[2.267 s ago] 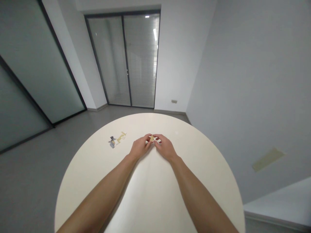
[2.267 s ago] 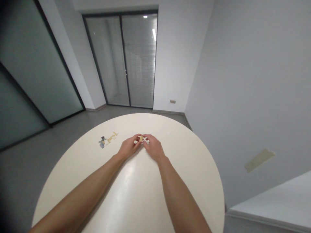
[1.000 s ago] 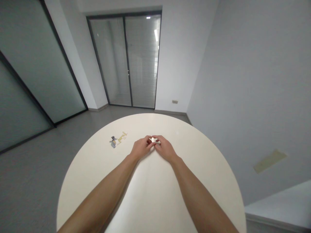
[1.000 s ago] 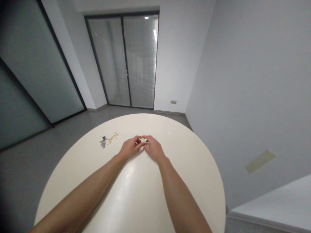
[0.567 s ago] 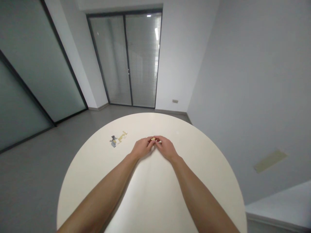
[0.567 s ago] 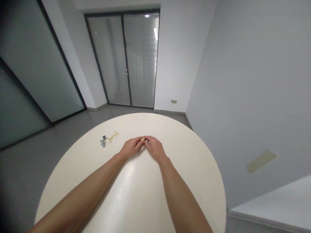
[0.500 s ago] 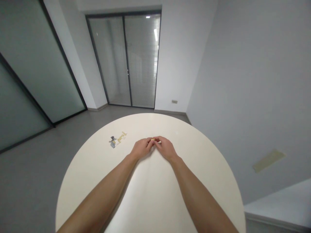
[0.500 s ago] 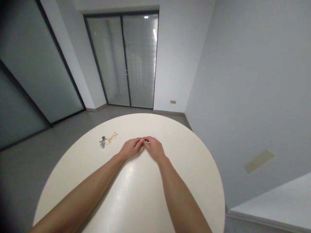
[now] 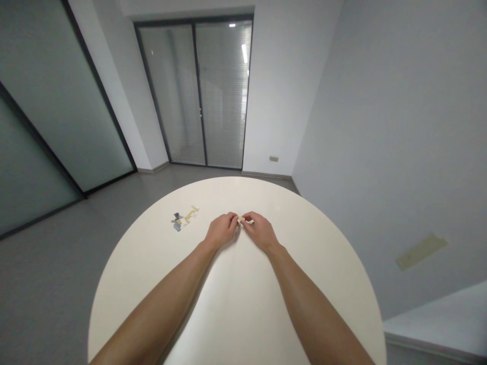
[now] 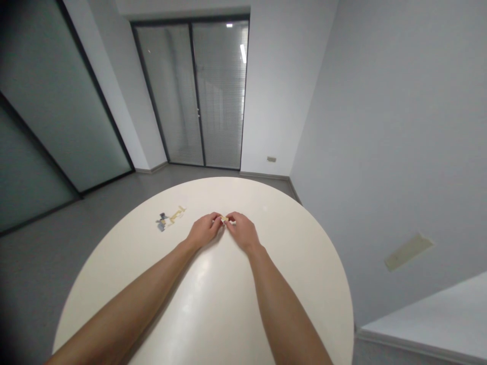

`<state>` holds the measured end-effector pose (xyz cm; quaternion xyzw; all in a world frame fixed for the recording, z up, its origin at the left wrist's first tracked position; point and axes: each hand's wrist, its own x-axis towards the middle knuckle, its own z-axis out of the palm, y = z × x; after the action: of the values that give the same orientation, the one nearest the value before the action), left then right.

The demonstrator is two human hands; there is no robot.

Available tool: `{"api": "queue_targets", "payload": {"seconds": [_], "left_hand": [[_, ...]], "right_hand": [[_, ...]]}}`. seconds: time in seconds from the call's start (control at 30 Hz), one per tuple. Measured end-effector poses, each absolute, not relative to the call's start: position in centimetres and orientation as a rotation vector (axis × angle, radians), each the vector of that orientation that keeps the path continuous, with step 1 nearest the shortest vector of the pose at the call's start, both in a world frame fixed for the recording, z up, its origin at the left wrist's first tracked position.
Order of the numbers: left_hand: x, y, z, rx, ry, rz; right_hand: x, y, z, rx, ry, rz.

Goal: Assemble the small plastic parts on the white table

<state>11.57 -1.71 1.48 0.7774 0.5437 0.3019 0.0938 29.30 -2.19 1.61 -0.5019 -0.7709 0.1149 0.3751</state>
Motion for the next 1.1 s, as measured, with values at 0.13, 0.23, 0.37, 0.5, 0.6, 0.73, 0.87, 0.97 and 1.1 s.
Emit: {"api": "queue_targets", "payload": {"seconds": [0.13,0.23,0.37,0.5,0.6,0.73,0.87,0.97,1.1], "left_hand": [[11.51,-1.62,1.47,2.319,1.616,0.882],[11.46,-1.61,1.51,2.345,1.575,0.887],[11.43,-1.62,1.48,2.379,1.497,0.927],[11.37,-1.66,1.44,2.388,1.498,0.947],[11.31,-1.74,1.54,2.378,1.515,0.951],[11.27,-1.83,1.74,2.367,1.520,0.956],[11.28,-1.83,1.86,2.375,1.505,0.914],[11.28,-1.83,1.94,2.387,1.498,0.889],[11.33,-1.91,2.06,2.380,1.464,0.869]], "right_hand": [[29.33,-2.13,1.46,-1.296,-1.958,0.303],[29.30,-2.20,1.49,-1.290,-1.961,0.297],[29.29,-2.19,1.48,-1.286,-1.957,0.306],[29.28,-2.03,1.31,-1.303,-1.944,0.316],[29.23,-1.98,1.25,-1.279,-1.956,0.328],[29.17,-2.04,1.33,-1.273,-1.960,0.337],[29.22,-2.16,1.41,-1.263,-1.972,0.344],[29.26,-2.25,1.41,-1.256,-1.969,0.363],[29.21,-2.25,1.38,-1.235,-1.989,0.358]]}}
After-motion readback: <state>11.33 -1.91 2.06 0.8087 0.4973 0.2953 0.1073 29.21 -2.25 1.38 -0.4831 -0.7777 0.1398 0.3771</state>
